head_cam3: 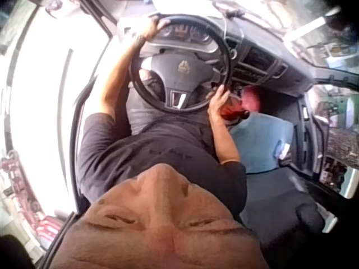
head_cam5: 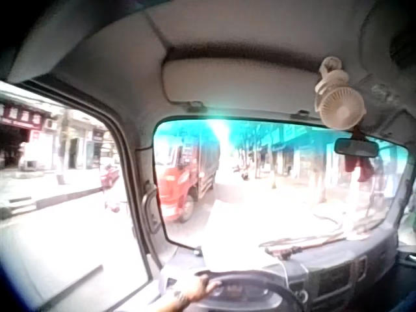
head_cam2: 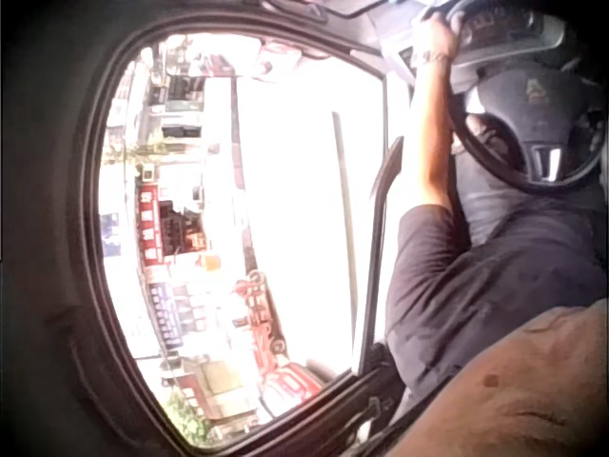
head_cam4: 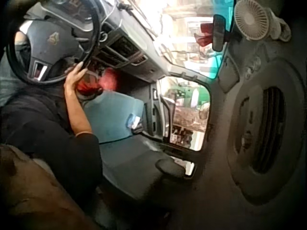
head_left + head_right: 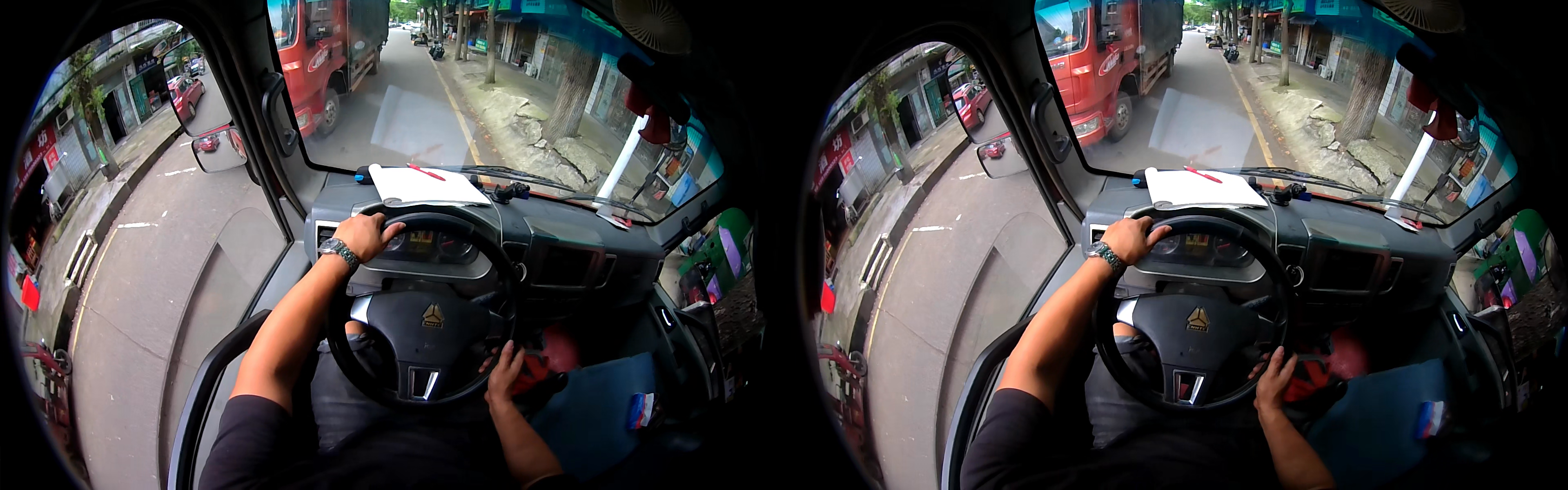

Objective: The person drives a truck along a city street, turning the steering wheel and operating the gear shift.

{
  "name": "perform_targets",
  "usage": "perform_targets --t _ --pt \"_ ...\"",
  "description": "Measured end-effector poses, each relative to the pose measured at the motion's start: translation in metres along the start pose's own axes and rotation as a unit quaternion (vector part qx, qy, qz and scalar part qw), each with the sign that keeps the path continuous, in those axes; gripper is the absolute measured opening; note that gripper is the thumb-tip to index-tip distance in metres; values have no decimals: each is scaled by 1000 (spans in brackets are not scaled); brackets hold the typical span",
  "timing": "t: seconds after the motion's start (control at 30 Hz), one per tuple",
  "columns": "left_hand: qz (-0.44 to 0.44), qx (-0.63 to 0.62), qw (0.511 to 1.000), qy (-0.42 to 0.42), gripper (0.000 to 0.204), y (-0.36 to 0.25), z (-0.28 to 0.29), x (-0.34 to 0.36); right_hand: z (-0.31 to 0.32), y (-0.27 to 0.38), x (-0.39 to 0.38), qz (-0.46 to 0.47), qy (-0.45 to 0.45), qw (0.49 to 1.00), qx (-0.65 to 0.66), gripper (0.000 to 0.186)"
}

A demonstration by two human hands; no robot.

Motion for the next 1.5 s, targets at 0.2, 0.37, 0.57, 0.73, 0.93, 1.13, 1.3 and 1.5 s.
perform_targets --t 0.2,0.37,0.57,0.73,0.93,1.13,1.3,1.5 --pt "-4 15 1000 -21 69 10 -4 1 -4 3 1 -14 -5 1000 3 33" --pt "-6 3 1000 -16 69 5 -4 3 -1 6 1 -17 -10 1000 -11 33" --pt "8 -9 1000 -13 71 10 -4 1 -2 3 9 -14 -9 1000 -9 32" --pt "-2 -11 1000 -23 69 13 -7 0 -5 4 7 -9 -10 1000 -13 30" --pt "-11 -29 999 -32 70 15 -7 -1 -5 1 8 -15 -9 1000 -23 33" --pt "-17 -40 998 -46 70 21 -7 -7 -7 0 14 -10 -3 999 -36 32" --pt "-6 -63 998 -16 70 19 -5 -11 -5 6 14 -26 -12 999 -47 36" --pt "5 -77 997 -28 70 26 -8 -20 3 3 25 -25 20 998 -51 34"
Point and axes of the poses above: each hand's wrist, its own x-axis towards the middle knuckle, its own z-axis out of the back of the hand, y = z × x, the point moved 1 cm from there along x, towards the middle knuckle, and after that the axes turned 10 degrees about y, right-handed, at the moved point
